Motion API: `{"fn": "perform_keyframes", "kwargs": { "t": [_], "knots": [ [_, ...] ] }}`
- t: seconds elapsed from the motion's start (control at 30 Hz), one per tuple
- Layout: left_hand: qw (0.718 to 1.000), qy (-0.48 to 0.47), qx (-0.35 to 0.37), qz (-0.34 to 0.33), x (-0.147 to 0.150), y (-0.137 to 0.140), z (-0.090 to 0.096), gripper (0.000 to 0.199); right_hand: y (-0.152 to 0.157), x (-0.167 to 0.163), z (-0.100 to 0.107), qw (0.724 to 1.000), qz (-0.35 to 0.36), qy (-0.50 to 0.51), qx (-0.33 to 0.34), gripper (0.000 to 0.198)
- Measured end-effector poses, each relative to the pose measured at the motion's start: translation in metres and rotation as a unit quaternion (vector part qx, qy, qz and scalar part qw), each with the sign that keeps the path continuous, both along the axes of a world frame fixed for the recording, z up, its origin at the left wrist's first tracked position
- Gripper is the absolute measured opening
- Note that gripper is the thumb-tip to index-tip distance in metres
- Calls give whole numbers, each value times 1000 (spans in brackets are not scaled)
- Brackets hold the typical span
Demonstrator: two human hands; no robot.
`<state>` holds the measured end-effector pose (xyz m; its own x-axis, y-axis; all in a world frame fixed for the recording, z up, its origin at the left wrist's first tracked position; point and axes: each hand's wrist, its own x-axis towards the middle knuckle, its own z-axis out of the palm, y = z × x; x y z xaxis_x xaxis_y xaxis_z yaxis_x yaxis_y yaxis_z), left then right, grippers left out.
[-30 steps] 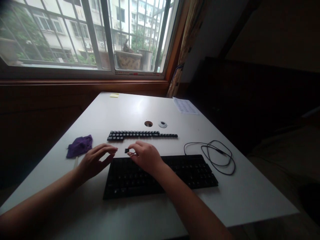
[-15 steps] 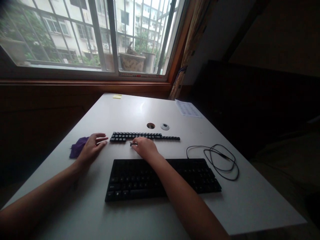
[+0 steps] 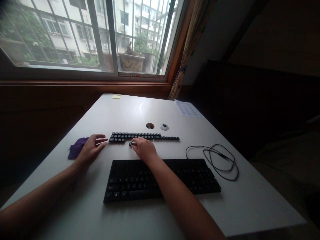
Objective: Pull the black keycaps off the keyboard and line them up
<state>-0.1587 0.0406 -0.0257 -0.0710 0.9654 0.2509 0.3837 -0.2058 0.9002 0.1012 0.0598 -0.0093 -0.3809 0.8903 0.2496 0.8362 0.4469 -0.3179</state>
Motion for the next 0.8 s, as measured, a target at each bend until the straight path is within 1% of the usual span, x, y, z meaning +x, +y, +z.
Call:
{"fn": "perform_keyframes", "kwargs": {
  "t": [0.07, 0.17, 0.33, 0.5, 0.67, 0.8],
  "knots": [
    [1000, 3, -2, 0, 0, 0, 0, 34, -2, 2, 0, 1000, -1, 2, 20, 20],
    [1000, 4, -6, -3, -1, 0, -1, 35, -4, 4, 2, 999, 5, 4, 32, 21],
    [1000, 16, -4, -5, -2, 1, -2, 34, -5, 5, 2, 999, 34, -7, 19, 29],
    [1000, 11, -7, -9, -2, 2, -4, 36, -6, 5, 0, 998, 47, -38, 20, 34],
    [1000, 19, -11, -6, -1, 1, -1, 36, -7, 5, 0, 996, 60, -63, 17, 36],
    [1000, 26, -8, -4, 0, -1, 2, 35, -7, 3, 1, 996, 56, -65, 3, 38]
  ]
}}
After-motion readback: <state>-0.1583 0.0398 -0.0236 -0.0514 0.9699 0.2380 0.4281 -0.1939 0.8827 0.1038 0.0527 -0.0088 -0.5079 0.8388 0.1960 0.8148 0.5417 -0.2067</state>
